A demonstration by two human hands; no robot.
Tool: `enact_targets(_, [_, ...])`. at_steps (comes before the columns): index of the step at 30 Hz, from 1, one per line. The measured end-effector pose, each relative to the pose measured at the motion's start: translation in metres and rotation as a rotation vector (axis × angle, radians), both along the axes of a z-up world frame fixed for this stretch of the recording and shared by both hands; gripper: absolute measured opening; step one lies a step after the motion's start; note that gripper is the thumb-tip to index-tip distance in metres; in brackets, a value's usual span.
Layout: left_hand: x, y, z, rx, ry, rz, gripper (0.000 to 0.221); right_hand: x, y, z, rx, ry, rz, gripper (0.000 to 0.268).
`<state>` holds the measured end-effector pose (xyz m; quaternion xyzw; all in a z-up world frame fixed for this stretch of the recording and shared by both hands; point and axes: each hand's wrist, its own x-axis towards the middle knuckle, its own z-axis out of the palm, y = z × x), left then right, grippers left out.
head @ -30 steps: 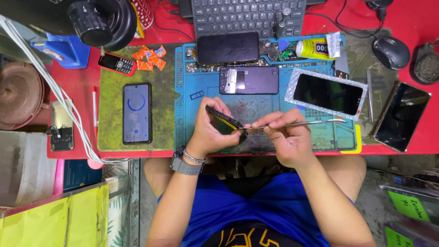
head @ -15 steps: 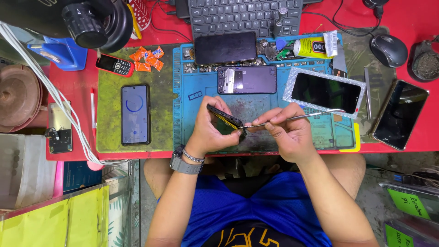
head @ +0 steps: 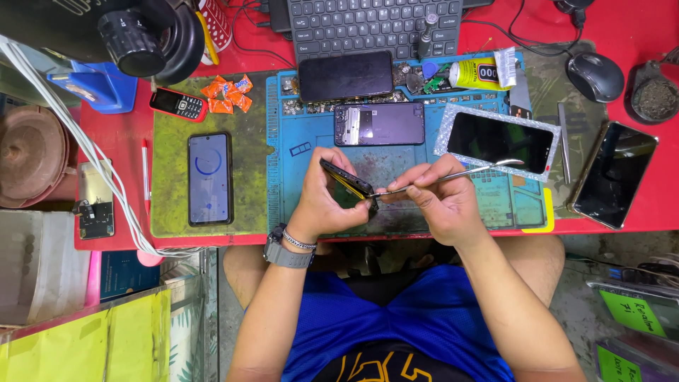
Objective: Removing a battery from a mobile phone using a prying tool and hands at a repair bench.
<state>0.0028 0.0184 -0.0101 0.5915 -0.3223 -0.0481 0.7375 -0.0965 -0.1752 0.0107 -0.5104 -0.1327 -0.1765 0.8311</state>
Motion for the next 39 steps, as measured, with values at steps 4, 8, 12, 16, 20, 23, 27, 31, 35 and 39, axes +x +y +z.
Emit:
enact_targets(4, [0.001, -0.001, 0.001, 0.017, -0.021, 0.007, 0.062, 0.002, -0.002, -0.007, 0.034, 0.001, 0.018, 0.014])
enact_targets(8, [0.002, -0.002, 0.000, 0.035, -0.017, 0.021, 0.064, 0.005, -0.002, -0.005, 0.041, -0.015, 0.023, 0.014])
enact_targets(12, [0.001, 0.000, 0.005, 0.052, -0.011, 0.061, 0.071, 0.007, -0.001, 0.001, -0.017, -0.037, -0.009, 0.013])
enact_targets(16, [0.001, 0.002, -0.003, 0.071, 0.020, 0.082, 0.067, 0.006, -0.002, -0.014, -0.057, -0.035, -0.039, 0.014])
enact_targets(20, [-0.001, 0.003, -0.004, 0.082, 0.056, 0.038, 0.070, 0.007, -0.001, -0.007, -0.002, -0.019, 0.002, 0.014])
enact_targets(23, [0.000, 0.001, 0.001, 0.099, 0.063, 0.031, 0.070, 0.009, -0.003, -0.003, 0.024, -0.027, 0.026, 0.013])
enact_targets(27, [0.002, -0.005, 0.010, 0.098, 0.075, 0.039, 0.071, 0.013, -0.012, -0.013, 0.060, -0.034, 0.048, 0.013])
enact_targets(31, [0.000, -0.018, 0.012, 0.100, 0.114, 0.142, 0.072, 0.013, -0.008, -0.027, 0.012, -0.108, -0.070, 0.014])
enact_targets(35, [-0.003, -0.024, 0.018, 0.096, 0.189, 0.166, 0.068, 0.006, 0.005, -0.027, -0.118, -0.150, -0.293, 0.015])
enact_targets(39, [-0.001, -0.023, 0.021, 0.151, 0.187, 0.139, 0.073, 0.010, 0.001, -0.042, -0.003, -0.147, -0.239, 0.013])
